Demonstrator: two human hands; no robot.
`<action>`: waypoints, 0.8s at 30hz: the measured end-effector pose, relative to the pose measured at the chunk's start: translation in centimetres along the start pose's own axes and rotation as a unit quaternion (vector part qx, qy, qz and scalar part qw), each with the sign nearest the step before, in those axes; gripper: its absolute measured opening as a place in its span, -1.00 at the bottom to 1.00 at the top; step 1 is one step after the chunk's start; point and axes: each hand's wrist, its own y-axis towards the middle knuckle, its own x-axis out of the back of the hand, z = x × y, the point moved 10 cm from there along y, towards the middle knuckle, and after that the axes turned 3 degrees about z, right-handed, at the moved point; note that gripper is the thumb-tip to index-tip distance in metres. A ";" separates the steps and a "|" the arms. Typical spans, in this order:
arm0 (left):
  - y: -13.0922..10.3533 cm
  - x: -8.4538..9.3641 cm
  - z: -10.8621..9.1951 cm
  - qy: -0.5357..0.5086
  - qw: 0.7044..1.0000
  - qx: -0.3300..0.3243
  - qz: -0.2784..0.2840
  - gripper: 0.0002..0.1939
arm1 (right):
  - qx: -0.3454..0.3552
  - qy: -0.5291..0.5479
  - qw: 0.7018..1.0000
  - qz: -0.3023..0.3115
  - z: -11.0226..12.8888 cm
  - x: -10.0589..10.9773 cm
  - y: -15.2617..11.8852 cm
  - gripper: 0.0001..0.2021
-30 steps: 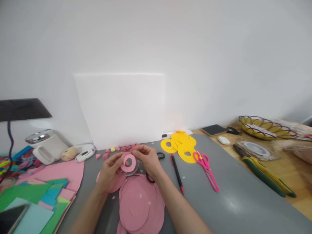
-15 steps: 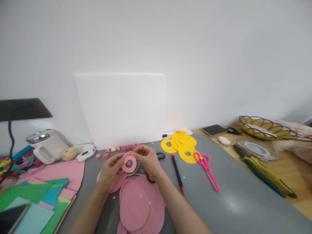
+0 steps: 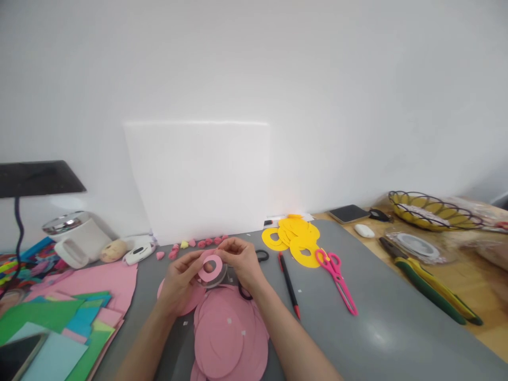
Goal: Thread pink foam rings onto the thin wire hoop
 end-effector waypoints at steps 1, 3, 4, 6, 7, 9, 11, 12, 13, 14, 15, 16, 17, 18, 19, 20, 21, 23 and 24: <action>-0.1 0.0 -0.1 -0.001 1.000 -0.001 0.000 -0.67 | -0.002 0.005 1.000 0.001 0.0 0.0 0.0 -0.77; -0.2 -0.1 -0.4 -0.003 1.000 -0.002 -0.002 -0.66 | -0.005 0.012 1.000 0.005 -0.1 -0.1 0.0 -0.77; -0.2 -0.2 -0.5 -0.004 1.000 -0.003 -0.003 -0.66 | -0.006 0.015 1.000 0.008 -0.2 -0.2 0.0 -0.76; -0.3 -0.2 -0.8 -0.003 1.000 -0.006 -0.003 -0.67 | -0.008 0.014 1.000 0.012 -0.2 -0.3 0.0 -0.77; -0.3 -0.3 -0.8 0.000 1.000 -0.008 -0.003 -0.67 | -0.009 0.012 1.000 0.014 -0.2 -0.3 0.0 -0.77; -0.2 -0.3 -0.9 0.006 1.000 -0.010 -0.002 -0.68 | -0.008 0.010 1.000 0.014 -0.3 -0.3 0.0 -0.77; -0.2 -0.2 -0.7 0.006 1.000 -0.009 -0.002 -0.68 | -0.006 0.009 1.000 0.011 -0.2 -0.3 0.0 -0.77; -0.1 -0.2 -0.7 0.004 1.000 -0.009 -0.001 -0.69 | -0.006 0.011 1.000 0.010 -0.2 -0.2 0.0 -0.77; -0.1 -0.2 -0.6 0.002 1.000 -0.010 0.000 -0.70 | -0.005 0.015 1.000 0.010 -0.2 -0.2 0.0 -0.78; -0.1 -0.2 -0.6 0.000 1.000 -0.011 0.000 -0.70 | -0.004 0.018 1.000 0.012 -0.2 -0.3 0.0 -0.78; -0.1 -0.1 -0.5 -0.001 1.000 -0.012 0.001 -0.70 | -0.002 0.021 1.000 0.015 -0.2 -0.3 0.0 -0.79; -0.1 -0.1 -0.5 -0.001 1.000 -0.014 0.001 -0.71 | 0.000 0.023 1.000 0.016 -0.1 -0.3 0.0 -0.79; -0.1 -0.1 -0.5 0.001 1.000 -0.014 0.001 -0.71 | 0.002 0.024 1.000 0.017 -0.1 -0.3 0.0 -0.80; -0.1 -0.2 -0.4 0.003 1.000 -0.014 0.003 -0.71 | 0.004 0.026 1.000 0.018 -0.1 -0.3 0.0 -0.80; -0.1 -0.2 -0.4 0.004 1.000 -0.013 0.004 -0.70 | 0.005 0.027 0.999 0.018 -0.1 -0.3 0.0 -0.80; -0.1 -0.2 -0.3 0.005 1.000 -0.013 0.004 -0.71 | 0.006 0.029 0.999 0.018 -0.1 -0.3 0.0 -0.80; -0.1 -0.2 -0.3 0.005 1.000 -0.013 0.004 -0.70 | 0.007 0.029 0.999 0.018 -0.1 -0.3 0.0 -0.81; 0.0 -0.1 -0.2 0.002 1.000 -0.014 0.002 -0.70 | 0.006 0.024 1.000 0.016 0.0 -0.3 0.0 -0.81; 0.0 -0.1 -0.2 0.000 1.000 -0.015 0.001 -0.69 | 0.003 0.020 1.000 0.016 0.0 -0.4 0.0 -0.81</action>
